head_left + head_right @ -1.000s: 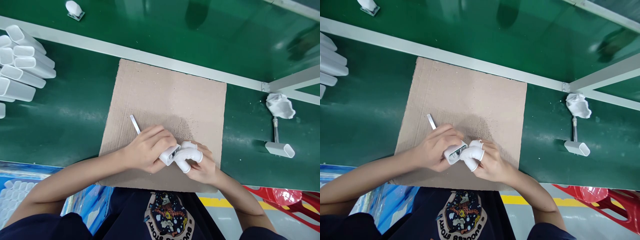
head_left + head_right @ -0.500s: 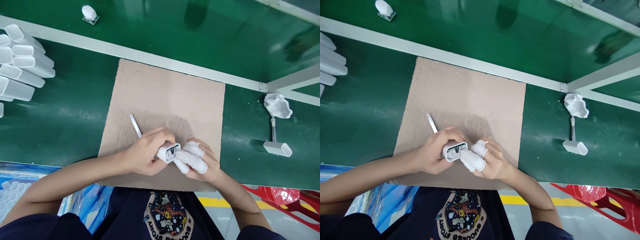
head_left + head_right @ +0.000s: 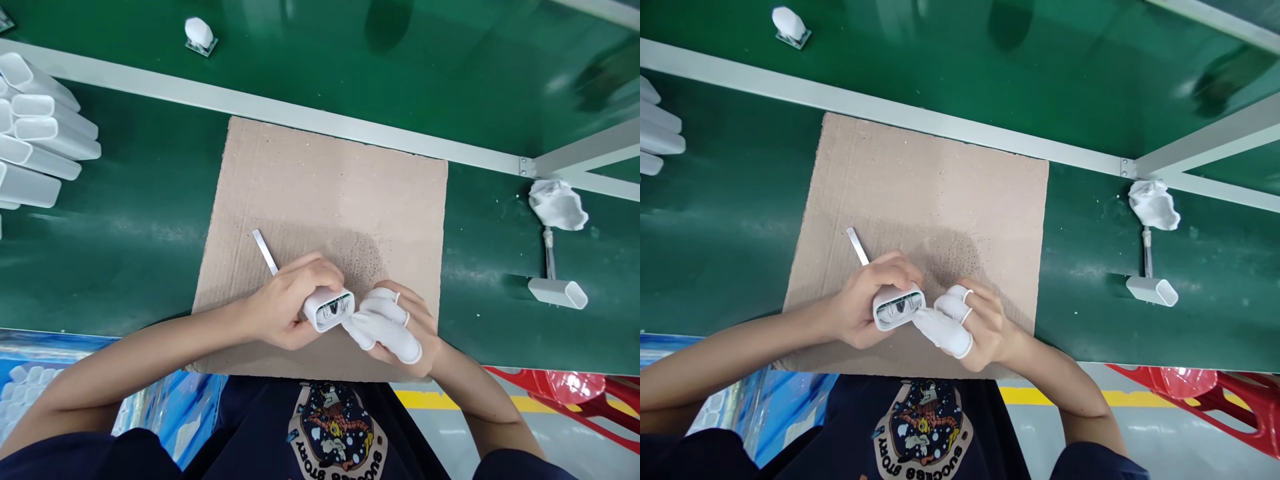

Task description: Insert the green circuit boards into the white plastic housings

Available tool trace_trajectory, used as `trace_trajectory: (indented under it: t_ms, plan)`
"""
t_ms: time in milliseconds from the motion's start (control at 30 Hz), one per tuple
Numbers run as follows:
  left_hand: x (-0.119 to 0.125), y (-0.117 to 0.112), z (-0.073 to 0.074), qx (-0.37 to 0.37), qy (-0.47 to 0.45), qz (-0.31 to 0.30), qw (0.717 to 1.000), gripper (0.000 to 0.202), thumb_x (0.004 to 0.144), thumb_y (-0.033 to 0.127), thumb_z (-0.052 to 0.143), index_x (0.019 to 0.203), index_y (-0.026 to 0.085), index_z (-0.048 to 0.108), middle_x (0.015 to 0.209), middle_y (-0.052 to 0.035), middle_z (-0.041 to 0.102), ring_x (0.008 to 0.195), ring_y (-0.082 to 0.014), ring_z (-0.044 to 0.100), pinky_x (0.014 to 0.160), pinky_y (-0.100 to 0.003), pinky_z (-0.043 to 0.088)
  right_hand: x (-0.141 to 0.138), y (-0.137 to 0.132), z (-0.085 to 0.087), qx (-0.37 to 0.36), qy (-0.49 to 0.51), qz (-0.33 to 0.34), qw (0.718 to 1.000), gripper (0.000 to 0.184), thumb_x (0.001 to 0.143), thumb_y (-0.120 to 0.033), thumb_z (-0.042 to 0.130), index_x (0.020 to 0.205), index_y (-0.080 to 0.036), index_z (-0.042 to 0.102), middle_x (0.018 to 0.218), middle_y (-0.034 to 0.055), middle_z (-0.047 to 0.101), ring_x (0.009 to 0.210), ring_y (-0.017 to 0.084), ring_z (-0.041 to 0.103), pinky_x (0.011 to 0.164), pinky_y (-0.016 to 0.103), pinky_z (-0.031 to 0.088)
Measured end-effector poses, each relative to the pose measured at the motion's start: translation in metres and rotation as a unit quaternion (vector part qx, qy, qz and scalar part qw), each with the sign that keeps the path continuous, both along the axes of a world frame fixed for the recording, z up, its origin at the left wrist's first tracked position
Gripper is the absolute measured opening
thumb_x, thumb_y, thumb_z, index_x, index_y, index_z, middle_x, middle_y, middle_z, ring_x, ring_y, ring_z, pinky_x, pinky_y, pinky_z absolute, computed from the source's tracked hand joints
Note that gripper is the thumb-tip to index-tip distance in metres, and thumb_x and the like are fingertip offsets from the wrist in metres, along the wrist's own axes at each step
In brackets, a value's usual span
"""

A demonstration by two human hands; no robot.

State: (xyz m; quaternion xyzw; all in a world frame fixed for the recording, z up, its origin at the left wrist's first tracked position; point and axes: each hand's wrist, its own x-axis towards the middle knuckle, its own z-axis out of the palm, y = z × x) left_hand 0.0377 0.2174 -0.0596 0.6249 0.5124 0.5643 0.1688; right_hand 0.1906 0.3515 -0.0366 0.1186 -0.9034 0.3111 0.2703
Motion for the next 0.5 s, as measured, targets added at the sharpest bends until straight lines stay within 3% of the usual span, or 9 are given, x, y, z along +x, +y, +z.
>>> trace_trajectory:
  t_ms: [333,500]
  plan:
    - [0.0015,0.0016,-0.0032,0.022,0.021,0.003,1.000,0.019,0.087,0.027,0.051,0.103,0.019,0.044,0.083,-0.0075,0.063,0.075,-0.0170,0.058,0.066,-0.033,0.049,-0.0040,-0.0010,0.0021,0.062,0.034,-0.001,0.998,0.037,0.079,-0.004,0.047,0.113,-0.013,0.058,0.067,0.0050,0.058,0.062,0.019,0.054,0.049,0.031,0.047]
    - [0.0002,0.0033,-0.0030,0.039,0.046,0.009,0.998,0.017,0.087,0.026,0.048,0.102,0.019,0.044,0.082,-0.0073,0.064,0.072,-0.0171,0.058,0.065,-0.034,0.050,-0.0023,-0.0015,0.0078,0.036,0.012,0.008,0.999,0.033,0.087,-0.008,0.041,0.114,-0.017,0.058,0.065,0.0025,0.057,0.060,0.017,0.056,0.050,0.031,0.049]
